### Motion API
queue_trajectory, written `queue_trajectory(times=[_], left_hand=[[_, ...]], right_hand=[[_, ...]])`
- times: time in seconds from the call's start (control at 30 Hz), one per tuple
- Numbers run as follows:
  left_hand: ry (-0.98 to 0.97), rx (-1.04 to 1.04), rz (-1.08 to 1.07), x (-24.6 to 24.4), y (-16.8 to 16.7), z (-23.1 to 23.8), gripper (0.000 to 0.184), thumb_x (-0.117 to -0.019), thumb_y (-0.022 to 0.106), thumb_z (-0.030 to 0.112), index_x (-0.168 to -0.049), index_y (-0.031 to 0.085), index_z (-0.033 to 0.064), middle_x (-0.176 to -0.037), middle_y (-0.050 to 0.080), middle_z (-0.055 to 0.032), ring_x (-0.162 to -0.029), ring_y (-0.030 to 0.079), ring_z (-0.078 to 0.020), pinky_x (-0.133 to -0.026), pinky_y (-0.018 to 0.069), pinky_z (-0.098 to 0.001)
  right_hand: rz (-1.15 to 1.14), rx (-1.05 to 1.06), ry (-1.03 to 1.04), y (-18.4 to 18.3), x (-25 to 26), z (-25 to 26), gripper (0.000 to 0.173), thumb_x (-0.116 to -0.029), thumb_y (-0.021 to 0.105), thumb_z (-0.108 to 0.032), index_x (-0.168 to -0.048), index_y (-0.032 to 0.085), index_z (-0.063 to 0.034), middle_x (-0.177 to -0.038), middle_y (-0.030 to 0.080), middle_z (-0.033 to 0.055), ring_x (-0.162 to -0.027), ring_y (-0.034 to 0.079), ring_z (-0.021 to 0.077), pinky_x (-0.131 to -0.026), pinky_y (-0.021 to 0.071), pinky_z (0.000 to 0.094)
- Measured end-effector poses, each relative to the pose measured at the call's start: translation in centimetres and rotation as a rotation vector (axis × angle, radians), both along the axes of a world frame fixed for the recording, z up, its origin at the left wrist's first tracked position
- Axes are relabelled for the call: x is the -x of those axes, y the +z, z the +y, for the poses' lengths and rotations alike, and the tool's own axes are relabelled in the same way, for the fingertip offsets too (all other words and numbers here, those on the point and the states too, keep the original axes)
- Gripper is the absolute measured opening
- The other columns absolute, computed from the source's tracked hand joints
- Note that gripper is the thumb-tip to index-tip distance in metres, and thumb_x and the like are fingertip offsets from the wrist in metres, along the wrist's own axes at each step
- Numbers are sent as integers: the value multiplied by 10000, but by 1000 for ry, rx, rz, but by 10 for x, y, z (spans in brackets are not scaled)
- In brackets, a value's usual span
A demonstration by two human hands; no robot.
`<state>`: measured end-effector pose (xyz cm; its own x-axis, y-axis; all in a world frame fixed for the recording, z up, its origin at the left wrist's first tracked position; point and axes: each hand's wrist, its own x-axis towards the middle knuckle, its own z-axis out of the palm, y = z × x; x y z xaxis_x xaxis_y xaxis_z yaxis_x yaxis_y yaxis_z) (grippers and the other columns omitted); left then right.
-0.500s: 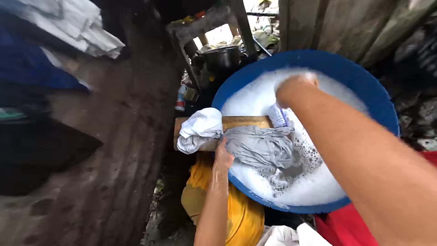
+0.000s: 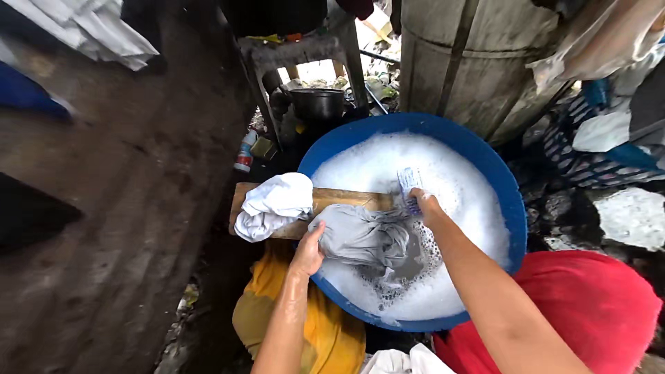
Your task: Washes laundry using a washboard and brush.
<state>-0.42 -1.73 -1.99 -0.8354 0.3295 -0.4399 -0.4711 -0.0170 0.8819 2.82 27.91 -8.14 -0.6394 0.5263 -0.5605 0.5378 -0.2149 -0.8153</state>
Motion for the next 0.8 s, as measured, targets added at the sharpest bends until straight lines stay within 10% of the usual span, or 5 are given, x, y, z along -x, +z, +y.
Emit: queue_trajectory(times=[0.07,0.27,0.47,0.6,0.8], left_hand=[[-6,46,8,0,0,3,382,-1120,357,289,-1413,474,74,-1221,637,-108,-1086,641,-184,-932,547,-386],[-62,199,94,-5,16,12,424,-1108,421,270,-1444,446,13,-1332,588,-178,-1180,599,-227,-998,507,-421],[-187,643,290,0,24,3,428,-1068,548,292,-1332,571,-44,-1263,639,-246,-1196,613,-316,-1043,471,-507],[-446,1331,559,14,14,8,506,-1059,532,395,-1169,678,-77,-1296,620,-289,-1279,558,-439,-1064,413,-607],[-369,1266,1009,23,-33,-24,457,-971,663,381,-891,730,-64,-1406,557,-262,-1328,473,-490,-1059,330,-682]], right_hand=[[135,74,32,4,-13,-20,198,-1016,526,-217,-995,610,-39,-736,551,15,-604,512,84,-560,455,273],[-25,-260,358,1,-37,-57,565,-914,772,-195,-1357,552,78,-1258,626,332,-1192,606,461,-1035,460,626],[29,-413,100,26,-11,-12,628,-877,776,-229,-1356,526,90,-1237,622,340,-1166,615,476,-984,481,657],[-194,-736,391,24,1,-19,661,-851,794,-213,-1380,514,67,-1322,593,327,-1226,605,480,-980,499,662],[-143,-532,427,2,1,-35,720,-843,833,-259,-1404,511,59,-1332,591,320,-1242,590,470,-1012,476,663]])
